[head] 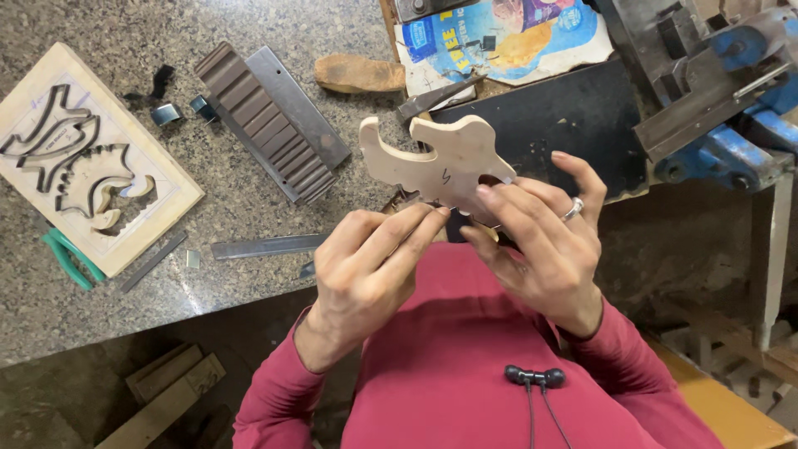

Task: The person assembles a wooden piece by fitting metal strips into its grooves. They repeatedly test the fit, use a hammer to tap the metal strips into place, and inspect the alignment. The process involves handling a wooden component, metal strips, a hammer, and a metal jig.

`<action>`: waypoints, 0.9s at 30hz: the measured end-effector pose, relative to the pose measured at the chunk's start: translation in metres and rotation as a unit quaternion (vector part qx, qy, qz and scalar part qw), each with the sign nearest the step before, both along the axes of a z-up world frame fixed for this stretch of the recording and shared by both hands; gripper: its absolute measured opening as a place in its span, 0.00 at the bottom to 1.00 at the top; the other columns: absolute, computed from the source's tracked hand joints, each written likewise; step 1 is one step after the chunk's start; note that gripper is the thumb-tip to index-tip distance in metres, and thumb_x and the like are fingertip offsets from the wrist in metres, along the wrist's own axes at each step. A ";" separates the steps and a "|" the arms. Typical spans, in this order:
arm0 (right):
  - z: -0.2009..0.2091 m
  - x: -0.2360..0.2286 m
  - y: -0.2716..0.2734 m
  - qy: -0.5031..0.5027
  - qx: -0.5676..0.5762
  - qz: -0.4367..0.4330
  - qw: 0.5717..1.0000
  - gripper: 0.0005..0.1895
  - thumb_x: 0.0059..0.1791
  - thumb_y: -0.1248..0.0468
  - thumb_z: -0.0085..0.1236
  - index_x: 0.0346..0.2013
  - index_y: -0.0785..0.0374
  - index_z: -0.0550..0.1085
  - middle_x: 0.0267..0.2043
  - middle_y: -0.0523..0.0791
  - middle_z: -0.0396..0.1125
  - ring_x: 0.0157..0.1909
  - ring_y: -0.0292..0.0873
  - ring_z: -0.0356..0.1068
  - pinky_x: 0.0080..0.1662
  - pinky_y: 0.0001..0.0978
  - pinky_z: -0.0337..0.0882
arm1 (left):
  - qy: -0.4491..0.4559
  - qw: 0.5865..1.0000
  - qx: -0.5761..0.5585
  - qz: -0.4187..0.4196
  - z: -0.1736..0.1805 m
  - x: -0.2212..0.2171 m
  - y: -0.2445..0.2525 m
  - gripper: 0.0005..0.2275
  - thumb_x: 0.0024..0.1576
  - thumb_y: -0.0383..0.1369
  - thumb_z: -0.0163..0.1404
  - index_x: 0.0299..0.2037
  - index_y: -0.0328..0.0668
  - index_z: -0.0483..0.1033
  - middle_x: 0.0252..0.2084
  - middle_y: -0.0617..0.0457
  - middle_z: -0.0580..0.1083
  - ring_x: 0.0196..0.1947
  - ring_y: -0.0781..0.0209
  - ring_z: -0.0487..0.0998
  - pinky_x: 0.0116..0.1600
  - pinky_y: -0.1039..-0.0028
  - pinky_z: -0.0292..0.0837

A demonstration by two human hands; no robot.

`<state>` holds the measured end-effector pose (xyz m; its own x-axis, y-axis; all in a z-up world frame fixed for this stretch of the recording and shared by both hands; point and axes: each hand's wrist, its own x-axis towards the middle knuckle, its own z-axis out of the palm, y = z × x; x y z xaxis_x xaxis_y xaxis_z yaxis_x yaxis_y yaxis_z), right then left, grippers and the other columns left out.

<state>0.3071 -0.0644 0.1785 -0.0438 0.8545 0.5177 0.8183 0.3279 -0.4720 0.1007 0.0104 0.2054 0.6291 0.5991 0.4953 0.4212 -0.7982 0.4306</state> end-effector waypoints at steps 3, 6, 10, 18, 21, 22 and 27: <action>-0.009 -0.001 -0.003 0.023 0.029 -0.034 0.999 0.15 0.53 0.67 0.68 0.50 0.70 0.76 0.43 0.48 0.74 0.46 0.47 0.75 0.70 0.57 0.60 | -0.014 1.000 -0.016 -0.023 -0.009 0.005 -0.002 0.18 0.48 0.19 0.57 0.50 0.36 0.81 0.47 0.54 0.78 0.38 0.60 0.75 0.44 0.71 0.74; -0.010 -0.003 -0.007 -0.021 0.071 -0.110 0.991 0.08 0.54 0.72 0.63 0.48 0.67 0.77 0.39 0.45 0.75 0.46 0.46 0.78 0.69 0.61 0.58 | -0.011 0.999 -0.027 -0.039 -0.019 0.010 -0.003 0.19 0.46 0.19 0.56 0.50 0.35 0.81 0.47 0.53 0.78 0.37 0.60 0.75 0.44 0.71 0.74; -0.013 0.007 -0.006 0.130 -0.022 -0.152 0.980 0.10 0.53 0.68 0.57 0.48 0.68 0.74 0.42 0.46 0.74 0.46 0.42 0.75 0.61 0.48 0.65 | -0.009 0.999 -0.028 -0.038 -0.032 0.010 -0.001 0.18 0.47 0.19 0.57 0.50 0.36 0.81 0.47 0.54 0.78 0.36 0.60 0.75 0.44 0.71 0.73; -0.111 0.044 0.020 0.635 -0.445 0.052 0.630 0.18 0.59 0.58 0.52 0.51 0.72 0.75 0.40 0.42 0.73 0.37 0.31 0.70 0.40 0.24 0.71 | 0.020 0.996 -0.033 -0.077 -0.073 0.019 0.001 0.17 0.48 0.21 0.58 0.49 0.35 0.81 0.45 0.54 0.77 0.34 0.59 0.73 0.42 0.69 0.72; -0.115 0.039 0.010 0.663 -0.456 0.031 0.593 0.18 0.57 0.56 0.51 0.51 0.69 0.74 0.34 0.42 0.73 0.30 0.33 0.71 0.31 0.26 0.70 | 0.016 0.995 -0.058 -0.077 -0.083 0.016 0.002 0.16 0.47 0.21 0.57 0.48 0.36 0.81 0.45 0.54 0.77 0.35 0.59 0.74 0.43 0.70 0.73; -0.115 0.037 0.009 0.655 -0.455 0.028 0.602 0.18 0.57 0.57 0.52 0.52 0.70 0.74 0.35 0.42 0.73 0.31 0.33 0.70 0.32 0.26 0.70 | 0.020 0.995 -0.057 -0.077 -0.085 0.015 0.001 0.16 0.47 0.21 0.57 0.47 0.37 0.81 0.44 0.55 0.77 0.35 0.59 0.73 0.42 0.70 0.73; -0.115 0.038 0.009 0.631 -0.454 0.042 0.627 0.22 0.52 0.63 0.57 0.60 0.67 0.71 0.45 0.39 0.73 0.42 0.28 0.71 0.43 0.22 0.73 | 0.016 0.995 -0.041 -0.090 -0.088 0.009 0.000 0.16 0.46 0.21 0.57 0.46 0.36 0.81 0.45 0.54 0.77 0.35 0.59 0.74 0.42 0.69 0.73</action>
<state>0.3454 -0.0553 0.0636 -0.1537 0.8439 -0.5140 -0.3974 -0.5290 -0.7498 0.1101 0.0107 0.1176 0.7449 0.5128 0.4268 0.2888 -0.8245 0.4866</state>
